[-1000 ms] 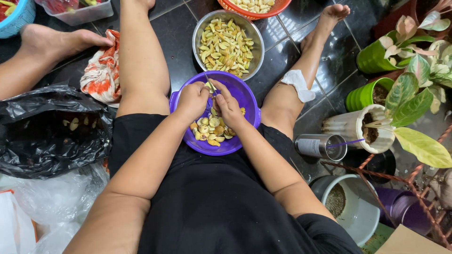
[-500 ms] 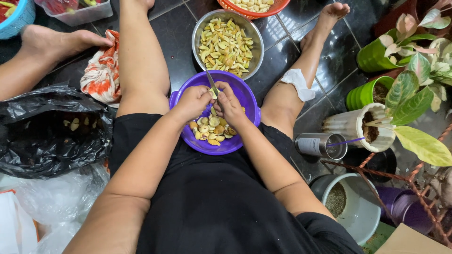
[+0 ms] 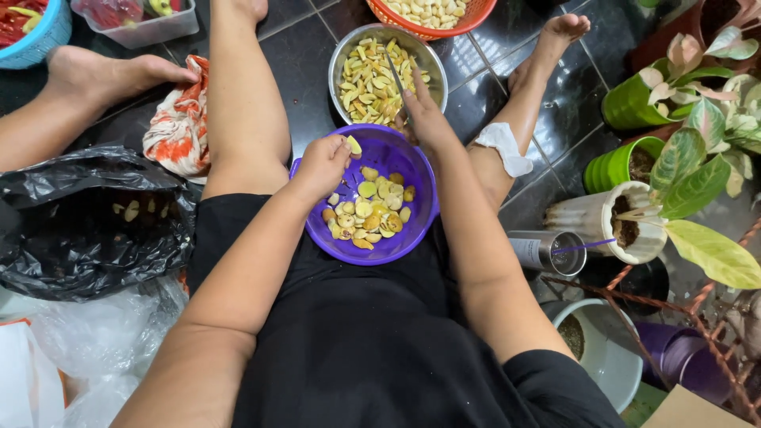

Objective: A person sits on the floor peeling the outer skin of jengkol seeds and slicing them into a purple bowl using a small knife.

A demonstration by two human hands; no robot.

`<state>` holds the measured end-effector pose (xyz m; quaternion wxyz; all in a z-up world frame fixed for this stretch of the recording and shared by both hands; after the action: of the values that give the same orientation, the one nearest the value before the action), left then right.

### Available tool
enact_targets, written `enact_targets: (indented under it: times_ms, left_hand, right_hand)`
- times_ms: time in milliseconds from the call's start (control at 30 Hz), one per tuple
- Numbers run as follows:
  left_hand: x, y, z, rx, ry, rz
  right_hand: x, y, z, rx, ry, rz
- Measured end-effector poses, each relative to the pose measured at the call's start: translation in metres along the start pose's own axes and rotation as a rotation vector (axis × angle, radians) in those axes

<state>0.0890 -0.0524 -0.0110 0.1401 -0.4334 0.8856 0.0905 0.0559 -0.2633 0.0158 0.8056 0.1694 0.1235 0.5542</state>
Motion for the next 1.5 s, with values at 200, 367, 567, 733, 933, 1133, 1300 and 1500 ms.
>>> enact_targets:
  times_ms: [200, 367, 567, 733, 933, 1133, 1300, 1500]
  left_hand:
    - [-0.013, 0.008, -0.02, 0.036, -0.2, -0.089]
    - [-0.011, 0.008, -0.024, 0.044, -0.222, -0.101]
    - [-0.01, 0.01, -0.027, 0.031, -0.202, -0.08]
    - [-0.007, 0.01, -0.025, 0.025, -0.166, -0.065]
    - [-0.006, 0.014, -0.033, 0.049, -0.131, -0.031]
    - [-0.01, 0.019, -0.044, 0.067, -0.122, -0.009]
    - [-0.002, 0.022, -0.047, 0.115, -0.14, 0.048]
    - [-0.002, 0.019, -0.047, 0.11, -0.141, 0.057]
  right_hand:
    - [0.075, 0.062, -0.019, -0.547, 0.231, 0.394]
    - [0.087, 0.081, -0.027, -0.586, 0.089, 0.453]
    - [0.087, 0.083, -0.028, -0.593, 0.09, 0.424]
    - [0.084, 0.076, -0.041, -0.602, 0.092, 0.371]
    - [0.083, 0.073, -0.044, -0.595, 0.041, 0.349]
    - [0.086, 0.076, -0.043, -0.577, -0.061, 0.344]
    - [0.085, 0.075, -0.046, -0.546, -0.12, 0.316]
    - [0.081, 0.068, -0.055, -0.577, -0.102, 0.284]
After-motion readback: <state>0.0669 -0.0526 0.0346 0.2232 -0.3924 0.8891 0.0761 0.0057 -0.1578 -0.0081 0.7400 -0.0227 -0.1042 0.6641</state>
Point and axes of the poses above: each hand's wrist, its own y-axis away from the middle knuckle, its own x-axis out of the palm, z = x × y, the point moved 9 cm from there along -y, towards the middle knuckle, and after that the axes turned 4 degrees about -y, right-handed, at the moved point
